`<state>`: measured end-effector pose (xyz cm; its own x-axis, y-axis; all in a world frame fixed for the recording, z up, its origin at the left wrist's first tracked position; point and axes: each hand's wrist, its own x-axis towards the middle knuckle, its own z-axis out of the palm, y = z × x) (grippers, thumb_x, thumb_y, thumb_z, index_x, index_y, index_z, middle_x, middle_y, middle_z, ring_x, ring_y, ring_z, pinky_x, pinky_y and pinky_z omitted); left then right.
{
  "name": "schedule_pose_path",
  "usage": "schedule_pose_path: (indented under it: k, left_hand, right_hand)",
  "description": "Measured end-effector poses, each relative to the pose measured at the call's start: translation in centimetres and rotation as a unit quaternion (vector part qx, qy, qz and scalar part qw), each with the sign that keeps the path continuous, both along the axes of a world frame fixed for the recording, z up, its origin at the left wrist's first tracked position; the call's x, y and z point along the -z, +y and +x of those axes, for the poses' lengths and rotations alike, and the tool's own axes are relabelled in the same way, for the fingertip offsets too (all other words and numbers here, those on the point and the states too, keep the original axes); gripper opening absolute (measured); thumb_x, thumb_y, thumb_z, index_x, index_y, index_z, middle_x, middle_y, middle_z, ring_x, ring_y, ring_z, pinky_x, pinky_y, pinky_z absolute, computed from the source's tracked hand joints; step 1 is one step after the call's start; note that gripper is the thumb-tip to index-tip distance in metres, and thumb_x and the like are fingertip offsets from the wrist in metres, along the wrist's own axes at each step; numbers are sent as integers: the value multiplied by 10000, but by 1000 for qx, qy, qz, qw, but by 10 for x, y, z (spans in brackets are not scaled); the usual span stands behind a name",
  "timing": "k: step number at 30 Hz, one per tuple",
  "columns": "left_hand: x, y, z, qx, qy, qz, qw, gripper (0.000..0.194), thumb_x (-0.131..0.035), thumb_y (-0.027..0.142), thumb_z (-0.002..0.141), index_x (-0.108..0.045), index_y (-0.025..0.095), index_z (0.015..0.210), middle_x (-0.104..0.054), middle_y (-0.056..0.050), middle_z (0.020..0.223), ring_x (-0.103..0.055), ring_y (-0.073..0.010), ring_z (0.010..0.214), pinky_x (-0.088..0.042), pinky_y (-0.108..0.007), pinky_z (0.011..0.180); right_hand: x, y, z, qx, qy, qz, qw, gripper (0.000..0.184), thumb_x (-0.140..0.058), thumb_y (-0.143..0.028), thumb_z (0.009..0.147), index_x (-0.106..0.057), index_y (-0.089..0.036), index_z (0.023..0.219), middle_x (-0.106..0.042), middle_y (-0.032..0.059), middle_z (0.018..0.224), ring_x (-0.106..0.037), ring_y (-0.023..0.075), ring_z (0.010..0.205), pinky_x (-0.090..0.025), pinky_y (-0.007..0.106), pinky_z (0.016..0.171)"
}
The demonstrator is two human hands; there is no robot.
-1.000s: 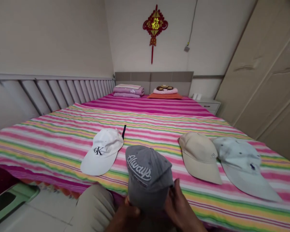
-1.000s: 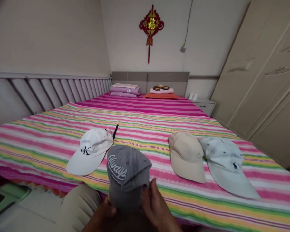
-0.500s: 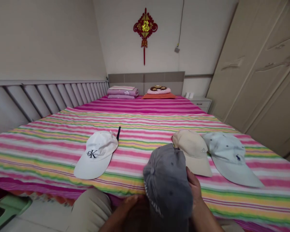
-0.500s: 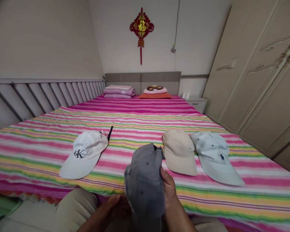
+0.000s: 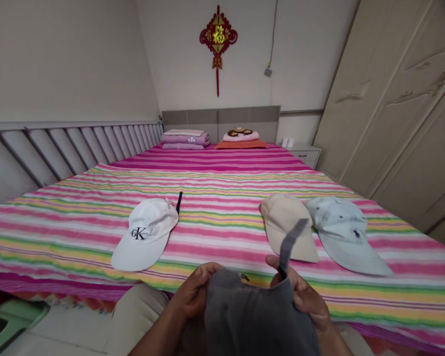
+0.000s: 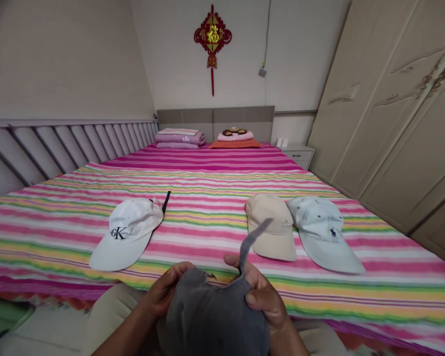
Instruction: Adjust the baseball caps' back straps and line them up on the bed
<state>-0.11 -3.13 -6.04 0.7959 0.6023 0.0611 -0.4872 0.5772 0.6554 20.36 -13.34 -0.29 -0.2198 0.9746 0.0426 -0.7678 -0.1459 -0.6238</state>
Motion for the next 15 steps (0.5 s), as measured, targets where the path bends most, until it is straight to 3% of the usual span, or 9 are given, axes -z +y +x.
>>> schedule_pose_path:
  k: [4,6,10,15]
  left_hand:
    - [-16,-1,-6,32,7,-3,999,488,-704,199,605,-598,99,1070,-686,-118,930,-638,-197,836,-459,-297,778]
    - [-23,-4,-5,29,16,5,999,560,-709,134,568,-575,114,1111,-680,-119,961,-637,-206,854,-463,-312,786]
    - [-34,-14,-2,7,38,27,999,562,-683,72,563,-581,148,1110,-678,-118,975,-639,-214,852,-476,-321,762]
    - [-48,-21,-1,-32,87,46,995,525,-695,103,582,-600,178,1093,-681,-106,960,-642,-189,801,-478,-274,707]
  right_hand:
    - [14,-4,7,20,-2,-12,1000,349,-771,-193,528,-544,-209,793,-526,-55,542,-501,81,444,-369,176,465]
    - [18,-7,8,41,-8,-4,999,329,-768,-280,535,-491,-207,697,-462,-58,520,-431,75,417,-355,185,447]
    - [19,-12,6,77,-51,9,996,375,-694,-503,581,-455,-228,671,-357,-57,500,-333,97,415,-358,233,431]
    - [16,-14,1,82,-40,8,996,313,-664,-451,635,-447,-226,640,-358,-47,536,-339,103,452,-369,249,463]
